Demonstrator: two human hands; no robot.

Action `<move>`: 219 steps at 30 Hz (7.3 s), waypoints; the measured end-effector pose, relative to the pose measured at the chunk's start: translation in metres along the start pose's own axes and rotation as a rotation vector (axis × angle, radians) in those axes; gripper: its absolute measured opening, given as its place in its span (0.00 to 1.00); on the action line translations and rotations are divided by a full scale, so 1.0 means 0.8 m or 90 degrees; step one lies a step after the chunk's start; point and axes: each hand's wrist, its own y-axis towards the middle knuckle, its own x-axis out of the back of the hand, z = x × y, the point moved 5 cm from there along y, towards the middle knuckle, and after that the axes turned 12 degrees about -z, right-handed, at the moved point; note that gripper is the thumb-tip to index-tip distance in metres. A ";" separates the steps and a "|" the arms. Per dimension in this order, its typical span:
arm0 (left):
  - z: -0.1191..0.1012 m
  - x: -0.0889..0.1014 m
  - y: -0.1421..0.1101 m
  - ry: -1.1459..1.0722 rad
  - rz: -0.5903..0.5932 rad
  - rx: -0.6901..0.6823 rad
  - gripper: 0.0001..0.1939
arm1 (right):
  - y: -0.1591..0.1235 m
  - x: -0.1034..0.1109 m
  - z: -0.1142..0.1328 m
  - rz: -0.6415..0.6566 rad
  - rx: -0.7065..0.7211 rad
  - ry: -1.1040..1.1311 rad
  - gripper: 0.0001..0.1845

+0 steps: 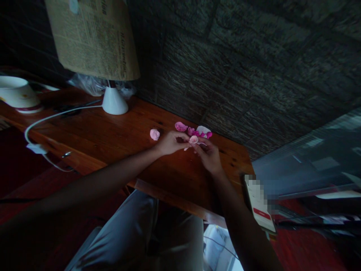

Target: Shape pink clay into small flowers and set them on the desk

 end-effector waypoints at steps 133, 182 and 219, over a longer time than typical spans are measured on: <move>0.007 0.002 0.007 -0.079 -0.035 0.100 0.15 | 0.001 0.002 0.002 -0.041 0.074 -0.019 0.15; 0.011 0.008 0.012 -0.105 -0.084 0.121 0.17 | 0.003 0.000 -0.009 -0.032 -0.036 -0.026 0.24; -0.001 -0.016 0.056 -0.032 0.040 0.052 0.16 | 0.007 0.010 -0.004 -0.082 -0.004 -0.023 0.22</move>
